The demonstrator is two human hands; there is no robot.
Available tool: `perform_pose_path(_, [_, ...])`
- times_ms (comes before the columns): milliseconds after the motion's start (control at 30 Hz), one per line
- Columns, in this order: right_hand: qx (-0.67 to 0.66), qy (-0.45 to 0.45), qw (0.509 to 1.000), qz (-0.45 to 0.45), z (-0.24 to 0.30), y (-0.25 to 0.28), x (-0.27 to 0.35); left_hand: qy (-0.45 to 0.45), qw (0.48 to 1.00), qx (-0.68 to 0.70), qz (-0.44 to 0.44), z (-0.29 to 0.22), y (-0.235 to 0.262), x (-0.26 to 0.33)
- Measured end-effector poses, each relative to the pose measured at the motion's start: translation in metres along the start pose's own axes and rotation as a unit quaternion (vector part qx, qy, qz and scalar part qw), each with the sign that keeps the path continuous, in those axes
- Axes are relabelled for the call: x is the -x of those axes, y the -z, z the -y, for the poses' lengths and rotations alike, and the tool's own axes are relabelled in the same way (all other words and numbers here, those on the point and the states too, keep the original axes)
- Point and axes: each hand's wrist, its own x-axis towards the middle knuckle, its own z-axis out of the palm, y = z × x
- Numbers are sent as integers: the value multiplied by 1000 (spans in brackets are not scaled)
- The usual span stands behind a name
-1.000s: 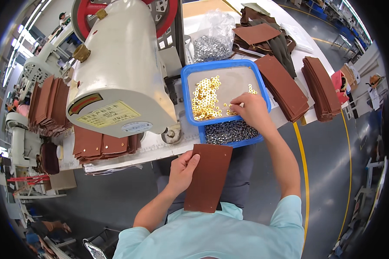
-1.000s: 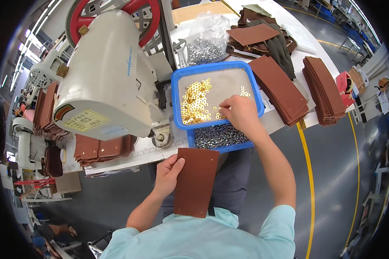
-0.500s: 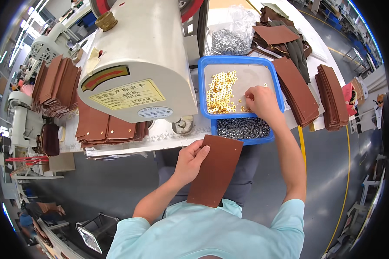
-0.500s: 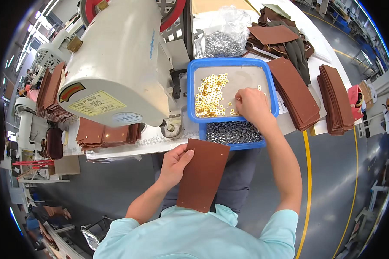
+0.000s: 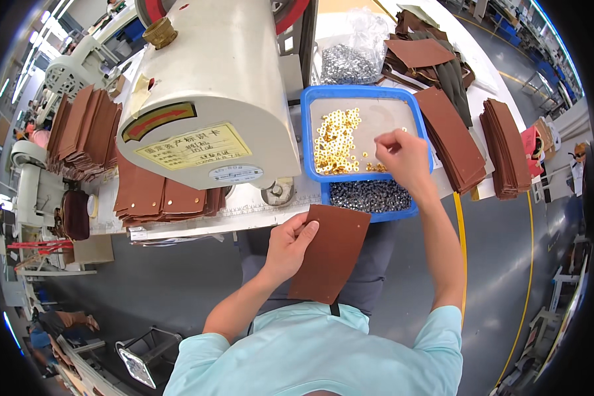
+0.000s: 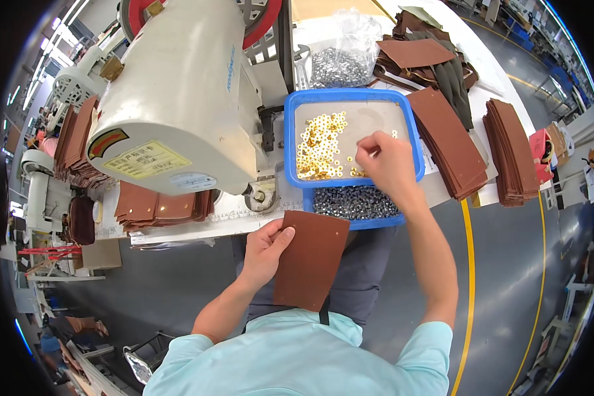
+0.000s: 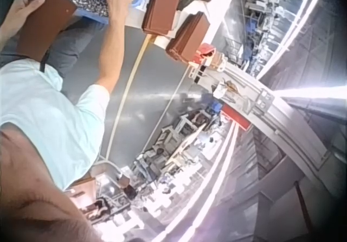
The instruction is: Manually inserting metal rivets into pre-punched holes in leather pieces at a workshop station.
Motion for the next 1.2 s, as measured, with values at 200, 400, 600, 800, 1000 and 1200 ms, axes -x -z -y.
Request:
perform_pose_path(200, [-177,89,978,60,69,-1,71,-2,999,-25,-24,2,-3,-1])
perform_pose_path(400, [-115,175,977,45,73,-25,94,10,1000,-2,-3,-12,-12,5])
perform_pose_path(600, [-97,158,976,117,75,-15,91,22,999,17,23,-13,-9,7])
perform_pose_path(800, [-124,148,974,121,70,-12,89,15,999,3,40,-19,-13,12])
perform_pose_path(1000, [-181,58,977,94,77,-16,92,8,996,-69,55,-17,-10,15])
perform_pose_path(1200, [-190,6,969,160,66,-14,105,-55,960,-265,66,-25,-8,12])
